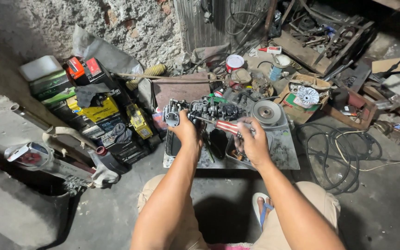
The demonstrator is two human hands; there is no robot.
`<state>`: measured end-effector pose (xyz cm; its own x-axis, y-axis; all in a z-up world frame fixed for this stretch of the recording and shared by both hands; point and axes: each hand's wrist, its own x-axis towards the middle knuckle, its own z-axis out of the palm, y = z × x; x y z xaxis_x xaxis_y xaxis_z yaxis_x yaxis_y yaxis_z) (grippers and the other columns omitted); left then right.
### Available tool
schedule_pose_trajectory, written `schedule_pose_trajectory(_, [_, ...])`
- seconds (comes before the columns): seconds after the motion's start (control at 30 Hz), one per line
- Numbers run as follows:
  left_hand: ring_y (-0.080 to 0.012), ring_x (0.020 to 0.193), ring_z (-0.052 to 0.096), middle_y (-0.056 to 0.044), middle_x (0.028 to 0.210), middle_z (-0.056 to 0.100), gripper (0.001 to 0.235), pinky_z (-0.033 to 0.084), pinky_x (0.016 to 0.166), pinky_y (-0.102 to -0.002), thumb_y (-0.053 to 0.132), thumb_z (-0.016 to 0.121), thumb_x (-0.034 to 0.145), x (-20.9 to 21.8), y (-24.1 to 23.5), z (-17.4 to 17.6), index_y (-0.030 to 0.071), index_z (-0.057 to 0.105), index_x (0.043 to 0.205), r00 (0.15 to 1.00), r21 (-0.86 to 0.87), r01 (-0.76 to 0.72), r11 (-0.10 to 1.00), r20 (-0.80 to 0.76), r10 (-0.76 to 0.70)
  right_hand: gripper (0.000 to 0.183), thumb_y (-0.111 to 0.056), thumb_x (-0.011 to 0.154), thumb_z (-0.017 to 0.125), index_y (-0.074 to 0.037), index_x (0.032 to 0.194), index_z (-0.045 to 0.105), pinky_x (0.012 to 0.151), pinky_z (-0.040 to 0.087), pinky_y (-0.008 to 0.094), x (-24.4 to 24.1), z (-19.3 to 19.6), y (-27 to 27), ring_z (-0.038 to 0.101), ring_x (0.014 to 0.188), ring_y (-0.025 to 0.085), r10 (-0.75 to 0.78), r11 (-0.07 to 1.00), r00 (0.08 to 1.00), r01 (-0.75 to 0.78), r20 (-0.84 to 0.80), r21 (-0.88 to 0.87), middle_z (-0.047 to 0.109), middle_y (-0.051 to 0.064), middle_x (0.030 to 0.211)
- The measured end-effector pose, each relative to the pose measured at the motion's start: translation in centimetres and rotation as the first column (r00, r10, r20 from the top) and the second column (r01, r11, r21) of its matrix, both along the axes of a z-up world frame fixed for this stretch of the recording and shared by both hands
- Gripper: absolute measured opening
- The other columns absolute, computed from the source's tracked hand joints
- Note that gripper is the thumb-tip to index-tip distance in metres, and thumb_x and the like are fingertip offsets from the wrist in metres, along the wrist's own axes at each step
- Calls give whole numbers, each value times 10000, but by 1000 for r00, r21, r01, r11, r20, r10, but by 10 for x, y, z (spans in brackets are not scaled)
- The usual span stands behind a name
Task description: Disassembling a motorcycle carburetor body by removing screws with a screwdriver and extracting internal components.
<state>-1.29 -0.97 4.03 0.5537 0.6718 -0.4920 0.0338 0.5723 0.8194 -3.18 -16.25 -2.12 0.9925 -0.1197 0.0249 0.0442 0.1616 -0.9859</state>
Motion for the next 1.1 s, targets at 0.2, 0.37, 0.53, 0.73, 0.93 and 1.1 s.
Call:
schedule_pose_trajectory(0.2, [-304, 1202, 581, -215, 1273, 544, 851, 471, 1007, -438, 201, 787, 720, -1, 1, -4, 43, 361, 1440, 999, -37, -39, 999, 32, 41, 322, -203, 917, 672, -101, 1220, 630, 360, 441, 240, -5, 16, 3, 567, 455, 150, -2, 993, 1000, 3, 9, -121, 578, 101, 599])
schedule_pose_trajectory(0.37, [-293, 1144, 601, -183, 1239, 552, 891, 504, 965, -436, 205, 811, 697, -3, -5, 11, 104, 350, 1453, 997, -85, -49, 995, 49, 53, 256, -295, 998, 598, -88, 1139, 652, 335, 385, 231, -3, 2, 0, 507, 406, 149, 9, 999, 1000, -10, -14, -45, 521, 112, 539])
schedule_pose_trajectory(0.53, [-282, 1118, 608, -183, 1218, 565, 842, 508, 931, -432, 213, 815, 695, 0, 1, -5, 68, 397, 1412, 997, -65, -58, 996, 38, 60, 238, -201, 980, 618, -111, 1199, 641, 341, 391, 243, -9, 26, 4, 521, 414, 141, -26, 996, 999, 29, 33, -86, 528, 78, 545])
schedule_pose_trajectory(0.73, [-289, 1136, 611, -191, 1253, 539, 866, 510, 938, -440, 210, 801, 700, 13, 2, -22, 69, 366, 1436, 997, -68, -55, 996, 52, 59, 293, -348, 1043, 536, -89, 1098, 661, 311, 378, 218, 3, -3, 2, 518, 385, 137, -7, 998, 998, 11, 55, -59, 545, 95, 543])
schedule_pose_trajectory(0.93, [-330, 935, 655, -158, 1180, 528, 989, 584, 789, -498, 190, 812, 717, 18, 3, -12, 229, 237, 1521, 992, -199, -28, 980, 117, 52, 438, -224, 857, 755, -124, 1257, 606, 487, 532, 250, -1, 6, -4, 585, 557, 126, -37, 982, 993, 58, 117, -182, 722, 138, 941])
schedule_pose_trajectory(1.1, [-278, 1051, 612, -169, 1207, 540, 858, 548, 882, -436, 191, 804, 705, -4, -9, 23, 112, 348, 1428, 996, -131, -32, 991, 74, 42, 311, -351, 1077, 485, -83, 1162, 617, 332, 354, 198, -5, 11, 3, 470, 367, 122, -35, 998, 995, 40, 94, -44, 494, 54, 506])
